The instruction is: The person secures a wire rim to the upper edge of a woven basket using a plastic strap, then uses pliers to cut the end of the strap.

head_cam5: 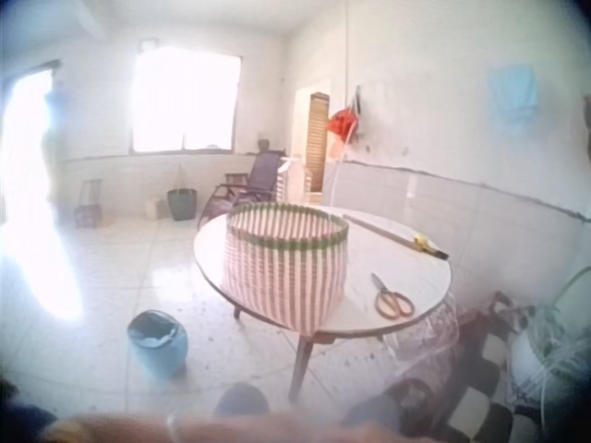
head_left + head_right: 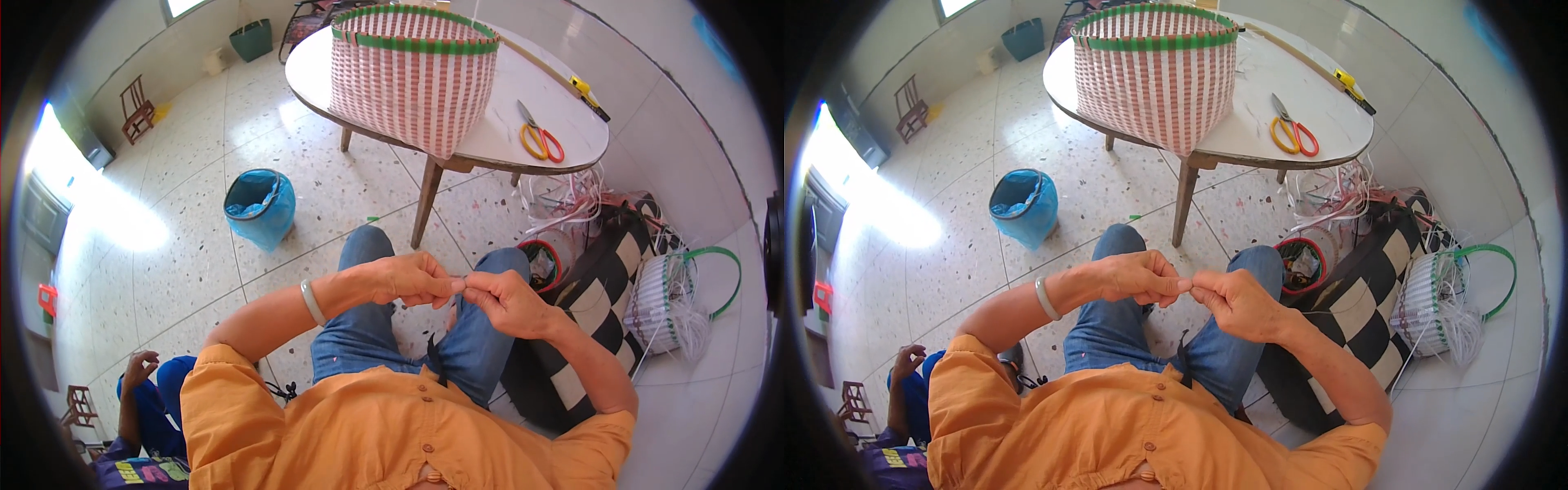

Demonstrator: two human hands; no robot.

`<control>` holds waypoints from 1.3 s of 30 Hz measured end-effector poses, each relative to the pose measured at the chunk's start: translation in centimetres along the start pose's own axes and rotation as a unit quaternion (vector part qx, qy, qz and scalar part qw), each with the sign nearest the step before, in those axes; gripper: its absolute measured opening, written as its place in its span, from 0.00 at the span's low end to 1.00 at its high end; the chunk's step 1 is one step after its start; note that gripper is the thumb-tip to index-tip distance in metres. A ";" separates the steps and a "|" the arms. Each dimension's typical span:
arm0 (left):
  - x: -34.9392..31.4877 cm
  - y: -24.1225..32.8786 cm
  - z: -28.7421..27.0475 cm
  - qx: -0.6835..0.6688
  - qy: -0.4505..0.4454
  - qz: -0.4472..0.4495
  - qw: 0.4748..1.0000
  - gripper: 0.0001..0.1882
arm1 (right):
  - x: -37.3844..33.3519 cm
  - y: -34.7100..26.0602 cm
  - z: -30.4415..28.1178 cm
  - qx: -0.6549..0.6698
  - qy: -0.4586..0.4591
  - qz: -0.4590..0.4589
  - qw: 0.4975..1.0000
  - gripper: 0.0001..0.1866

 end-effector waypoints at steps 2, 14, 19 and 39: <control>0.2 -0.1 0.3 0.035 0.001 -0.007 0.999 0.27 | -0.3 0.6 0.3 -0.002 -0.015 -0.018 1.000 0.05; 2.1 -0.8 -1.5 -0.049 0.009 -0.020 0.999 0.28 | -1.1 4.3 -0.8 0.125 -0.057 0.112 0.984 0.12; 1.7 -0.8 -1.9 -0.004 0.049 0.025 0.998 0.29 | -1.5 4.3 -1.0 0.231 -0.077 0.187 0.952 0.13; 1.5 2.6 -0.1 0.371 0.220 0.383 0.817 0.08 | 0.3 1.9 -1.1 -0.210 0.291 -0.058 0.932 0.06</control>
Point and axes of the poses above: each hand's wrist, its own x-axis towards the middle knuckle, its own z-axis out of the palm, y = z × x, the point moved 1 cm from there along x, towards the middle knuckle, and after that the axes turned 12 degrees about -x, right-handed, at the moved point
